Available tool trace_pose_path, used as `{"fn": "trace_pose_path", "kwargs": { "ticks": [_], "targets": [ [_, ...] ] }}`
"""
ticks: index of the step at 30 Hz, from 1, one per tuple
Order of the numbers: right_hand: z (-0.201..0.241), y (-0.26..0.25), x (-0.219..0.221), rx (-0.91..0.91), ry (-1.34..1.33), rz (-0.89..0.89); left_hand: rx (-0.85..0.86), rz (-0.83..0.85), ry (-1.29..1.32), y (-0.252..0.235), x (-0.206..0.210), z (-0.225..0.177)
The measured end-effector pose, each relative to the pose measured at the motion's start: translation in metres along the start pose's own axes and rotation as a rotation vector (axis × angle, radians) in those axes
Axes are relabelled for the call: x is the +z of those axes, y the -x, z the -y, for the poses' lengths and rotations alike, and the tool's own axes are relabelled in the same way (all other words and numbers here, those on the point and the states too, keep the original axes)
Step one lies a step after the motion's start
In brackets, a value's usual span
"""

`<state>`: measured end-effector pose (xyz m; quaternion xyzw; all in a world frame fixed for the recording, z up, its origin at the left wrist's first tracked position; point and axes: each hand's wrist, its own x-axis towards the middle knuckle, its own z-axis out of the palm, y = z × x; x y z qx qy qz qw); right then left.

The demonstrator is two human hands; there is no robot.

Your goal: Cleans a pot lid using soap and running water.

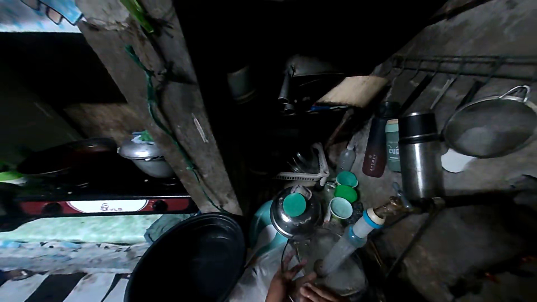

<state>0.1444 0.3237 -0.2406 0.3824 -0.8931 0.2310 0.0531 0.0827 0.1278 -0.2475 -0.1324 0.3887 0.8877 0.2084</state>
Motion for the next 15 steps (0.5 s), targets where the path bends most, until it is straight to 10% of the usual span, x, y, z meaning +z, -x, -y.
{"fn": "trace_pose_path", "kwargs": {
  "ticks": [7,15],
  "targets": [
    [-0.100,-0.045,-0.009,0.551,0.067,-0.048,0.082,0.121,0.058,-0.001,-0.001,0.015],
    [-0.084,-0.068,0.009,0.147,0.008,-0.037,0.082,-0.042,-0.006,-0.006,-0.001,0.018]
  ]
}}
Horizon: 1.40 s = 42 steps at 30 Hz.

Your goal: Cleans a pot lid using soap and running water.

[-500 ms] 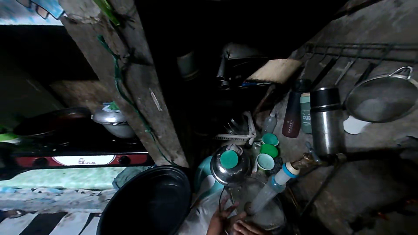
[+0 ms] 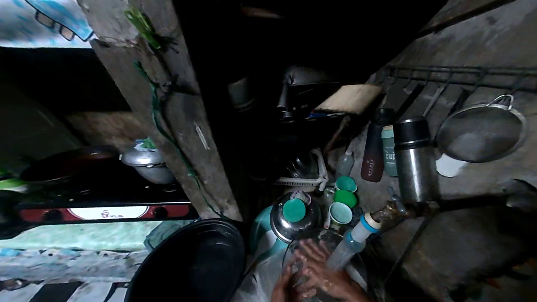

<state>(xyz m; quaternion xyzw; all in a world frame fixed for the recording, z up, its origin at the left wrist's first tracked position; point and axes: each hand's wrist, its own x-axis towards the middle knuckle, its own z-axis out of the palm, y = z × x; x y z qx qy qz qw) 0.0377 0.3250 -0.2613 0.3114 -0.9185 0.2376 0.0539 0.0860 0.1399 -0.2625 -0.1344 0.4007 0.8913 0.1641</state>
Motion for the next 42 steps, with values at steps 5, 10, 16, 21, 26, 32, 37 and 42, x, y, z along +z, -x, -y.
{"fn": "trace_pose_path", "kwargs": {
  "ticks": [5,10,16,21,26,32,37,42],
  "targets": [
    [-0.023,0.020,-0.057,0.788,-0.218,-0.073,0.013,0.012,-0.005,-0.014,-0.018,-0.015],
    [-0.006,0.034,-0.041,0.948,-1.411,-0.508,0.179,-0.176,-0.477,-0.040,-0.009,-0.030],
    [0.024,0.030,-0.032,1.069,-1.419,-0.717,0.436,-0.189,-1.840,-0.058,0.024,-0.018],
    [0.046,0.024,-0.028,1.150,-1.300,-0.765,0.696,0.214,-1.608,-0.052,0.063,0.027],
    [0.038,0.029,-0.032,1.097,-1.443,-0.760,0.800,0.272,-1.753,-0.093,0.051,0.005],
    [0.021,0.030,-0.055,1.048,-1.418,-0.663,0.020,-0.132,-1.391,-0.074,0.015,-0.089],
    [-0.031,0.022,-0.022,0.809,-0.768,-0.509,-0.052,-0.083,-0.378,-0.023,-0.011,-0.063],
    [-0.028,-0.017,0.012,0.417,0.185,-0.245,0.029,-0.194,-0.256,-0.004,-0.005,-0.029]
  ]
}}
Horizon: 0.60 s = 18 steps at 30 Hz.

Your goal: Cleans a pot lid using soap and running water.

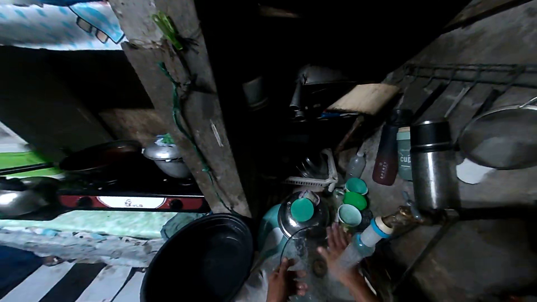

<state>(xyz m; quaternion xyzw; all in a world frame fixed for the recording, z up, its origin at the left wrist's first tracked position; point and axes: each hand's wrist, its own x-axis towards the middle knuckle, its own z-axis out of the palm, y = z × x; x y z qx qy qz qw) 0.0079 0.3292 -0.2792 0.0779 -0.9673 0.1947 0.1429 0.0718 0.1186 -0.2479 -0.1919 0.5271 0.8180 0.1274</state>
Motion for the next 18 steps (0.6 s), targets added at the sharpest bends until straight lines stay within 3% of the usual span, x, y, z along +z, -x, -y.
{"fn": "trace_pose_path", "kwargs": {
  "ticks": [3,5,7,9,11,15,16,18],
  "targets": [
    [0.056,0.018,-0.004,-0.247,-0.183,0.237,0.054,-0.125,-0.063,0.001,0.011,0.008],
    [0.065,0.027,-0.008,-0.378,-0.235,0.358,0.085,-0.134,-0.094,0.001,0.006,0.011],
    [0.040,0.023,0.003,-0.359,-0.223,0.241,0.078,-0.094,-0.060,0.003,0.000,0.015],
    [0.011,0.011,0.013,-0.205,-0.084,0.080,0.038,-0.026,-0.010,0.007,-0.005,0.018],
    [0.010,0.006,0.012,-0.091,-0.002,0.142,0.008,-0.020,0.009,0.008,-0.003,0.020],
    [0.038,0.027,0.007,-0.395,-0.281,0.338,0.034,-0.124,-0.066,0.003,0.007,0.025],
    [0.033,0.027,0.010,-0.428,-0.306,0.306,0.050,-0.123,-0.075,0.004,0.006,0.025],
    [0.010,0.020,0.017,-0.329,-0.226,0.113,0.060,-0.065,-0.040,0.004,-0.001,0.023]
  ]
}}
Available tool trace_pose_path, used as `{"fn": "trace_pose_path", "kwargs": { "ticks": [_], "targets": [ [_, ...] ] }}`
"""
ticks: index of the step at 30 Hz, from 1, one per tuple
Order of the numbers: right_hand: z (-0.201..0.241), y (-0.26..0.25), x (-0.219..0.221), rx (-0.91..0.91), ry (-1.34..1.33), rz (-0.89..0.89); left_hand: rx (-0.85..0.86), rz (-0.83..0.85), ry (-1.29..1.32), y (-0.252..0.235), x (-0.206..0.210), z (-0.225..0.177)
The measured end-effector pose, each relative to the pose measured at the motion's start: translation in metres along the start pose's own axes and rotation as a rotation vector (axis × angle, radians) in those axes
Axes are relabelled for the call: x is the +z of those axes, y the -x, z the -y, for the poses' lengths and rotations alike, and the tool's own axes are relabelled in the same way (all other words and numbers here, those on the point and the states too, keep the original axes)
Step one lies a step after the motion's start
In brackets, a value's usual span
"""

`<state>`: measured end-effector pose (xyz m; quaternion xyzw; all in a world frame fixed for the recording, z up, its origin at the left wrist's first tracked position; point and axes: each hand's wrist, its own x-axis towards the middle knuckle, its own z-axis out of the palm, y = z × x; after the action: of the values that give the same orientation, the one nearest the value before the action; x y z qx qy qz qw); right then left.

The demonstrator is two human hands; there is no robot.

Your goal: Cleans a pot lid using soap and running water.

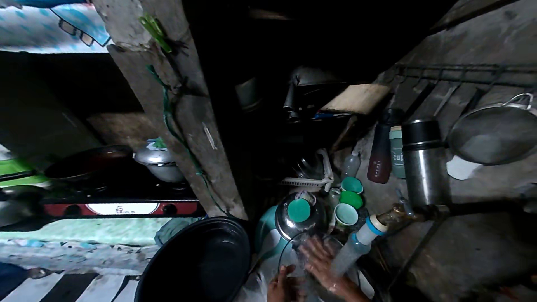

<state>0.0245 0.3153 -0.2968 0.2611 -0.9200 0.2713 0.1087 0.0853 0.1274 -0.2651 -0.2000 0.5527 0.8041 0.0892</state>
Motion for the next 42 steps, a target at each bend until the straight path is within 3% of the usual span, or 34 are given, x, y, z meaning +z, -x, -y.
{"fn": "trace_pose_path", "kwargs": {
  "ticks": [2,4,6,9,12,14,18,20,22,26,29,33,36,39,42],
  "targets": [
    [-0.024,-0.004,0.003,0.186,0.161,-0.198,0.006,0.022,0.026,-0.002,-0.008,-0.001],
    [-0.020,-0.008,0.004,0.313,0.238,-0.184,0.021,0.024,0.025,-0.005,-0.010,-0.002],
    [0.003,-0.003,0.009,0.215,0.213,-0.120,0.030,0.005,0.025,-0.008,-0.007,-0.003],
    [0.051,0.018,-0.007,0.038,-0.015,0.171,0.062,-0.081,-0.020,-0.018,-0.005,-0.006],
    [0.070,0.047,-0.030,-0.147,-0.019,0.337,0.037,-0.047,-0.050,-0.034,-0.022,-0.019],
    [0.062,0.061,-0.037,-0.252,0.092,0.289,-0.025,0.066,-0.077,-0.045,-0.039,-0.035],
    [0.060,0.053,-0.045,-0.314,0.166,-0.060,-0.079,0.192,-0.139,-0.047,-0.035,-0.080],
    [0.080,0.040,-0.056,-0.174,0.019,-0.206,-0.032,0.098,-0.053,-0.036,-0.009,-0.094],
    [0.107,0.026,-0.071,0.107,-0.223,-0.277,0.116,0.105,-0.101,-0.017,0.021,-0.092],
    [0.115,0.006,-0.088,0.564,-0.526,-0.423,0.658,0.246,-0.553,0.006,0.083,-0.059],
    [0.110,0.009,-0.091,0.790,-0.729,-0.508,0.754,0.326,-0.717,-0.009,0.119,-0.058],
    [0.107,0.015,-0.095,0.907,-0.931,-0.615,0.691,0.228,-0.902,-0.031,0.149,-0.052],
    [0.105,0.016,-0.109,0.948,-0.839,-0.707,0.892,0.275,-0.854,0.000,0.152,-0.023],
    [0.094,0.018,-0.118,0.975,-0.840,-0.763,1.044,0.282,-0.781,0.026,0.133,0.012],
    [0.083,0.019,-0.124,0.956,-0.986,-0.769,1.191,0.371,-0.907,0.022,0.091,0.038]
  ]
}}
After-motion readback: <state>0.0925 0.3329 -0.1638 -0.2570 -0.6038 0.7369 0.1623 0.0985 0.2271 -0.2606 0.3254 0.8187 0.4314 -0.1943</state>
